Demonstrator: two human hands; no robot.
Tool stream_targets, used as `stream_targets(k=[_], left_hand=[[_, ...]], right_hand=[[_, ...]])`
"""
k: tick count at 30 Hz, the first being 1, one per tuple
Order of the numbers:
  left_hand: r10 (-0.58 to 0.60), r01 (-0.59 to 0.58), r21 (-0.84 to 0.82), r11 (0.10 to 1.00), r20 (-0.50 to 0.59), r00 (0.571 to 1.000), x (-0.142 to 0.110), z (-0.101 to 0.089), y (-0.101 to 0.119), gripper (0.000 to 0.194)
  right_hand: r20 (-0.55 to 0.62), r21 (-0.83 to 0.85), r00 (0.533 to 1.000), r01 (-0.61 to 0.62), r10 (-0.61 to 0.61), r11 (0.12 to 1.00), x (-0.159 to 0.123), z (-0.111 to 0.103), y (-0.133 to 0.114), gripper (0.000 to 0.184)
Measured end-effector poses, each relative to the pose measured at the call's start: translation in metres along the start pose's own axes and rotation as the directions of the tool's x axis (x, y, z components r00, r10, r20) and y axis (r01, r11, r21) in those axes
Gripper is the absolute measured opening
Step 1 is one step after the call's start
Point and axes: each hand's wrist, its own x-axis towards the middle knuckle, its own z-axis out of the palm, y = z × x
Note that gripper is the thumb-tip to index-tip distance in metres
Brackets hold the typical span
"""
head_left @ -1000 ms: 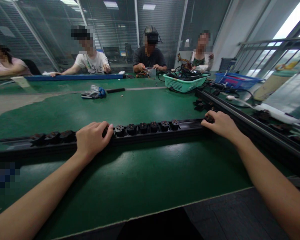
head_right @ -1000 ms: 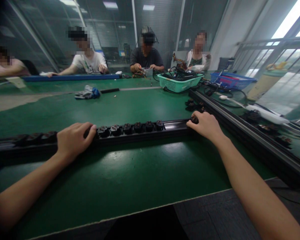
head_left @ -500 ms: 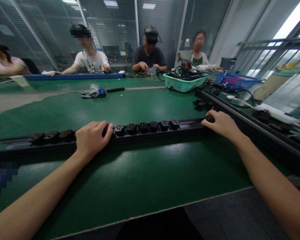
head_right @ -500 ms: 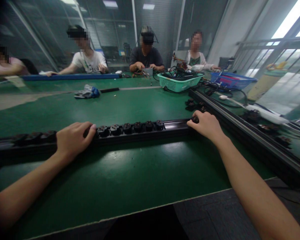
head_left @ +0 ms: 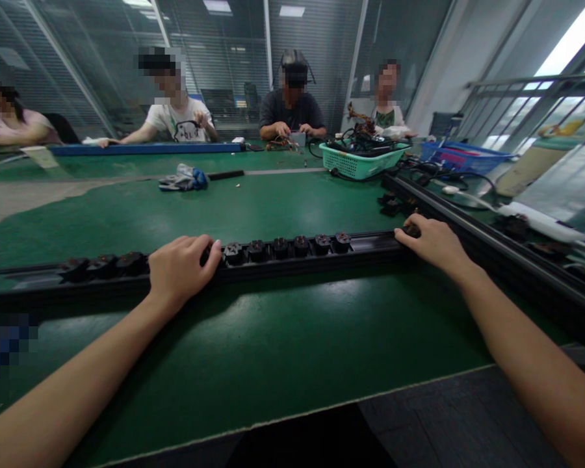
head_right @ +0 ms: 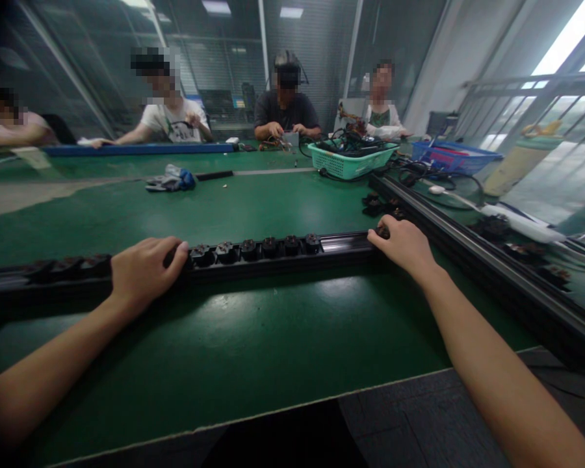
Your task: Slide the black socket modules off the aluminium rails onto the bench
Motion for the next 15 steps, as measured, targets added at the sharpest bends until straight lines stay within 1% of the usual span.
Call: stream_targets(k=[6,10,15], left_hand=[[0.0,0.0,0.014,1.0,0.001,1.0,0.0,-0.0002,0.0002,0.049],[0.003,-0.003,0.014,1.0,0.0,1.0,0.0002,-0.0005,0.0005,0.051],[0.007,-0.007,0.008,1.0,-0.01,1.0,0.0,0.0008,-0.0004,0.05]], right_hand=[[-0.018,0.023,1.0,0.012,-0.011,1.0,0.0024,0.0018,0.004,0.035],[-0.01,0.029,1.0,0.015,-0.015,0.999,0.003,0.0021,0.005,0.036],[-0.005,0.015,1.0,-0.027,0.028,1.0,0.0033,0.0013,0.0069,0.034]])
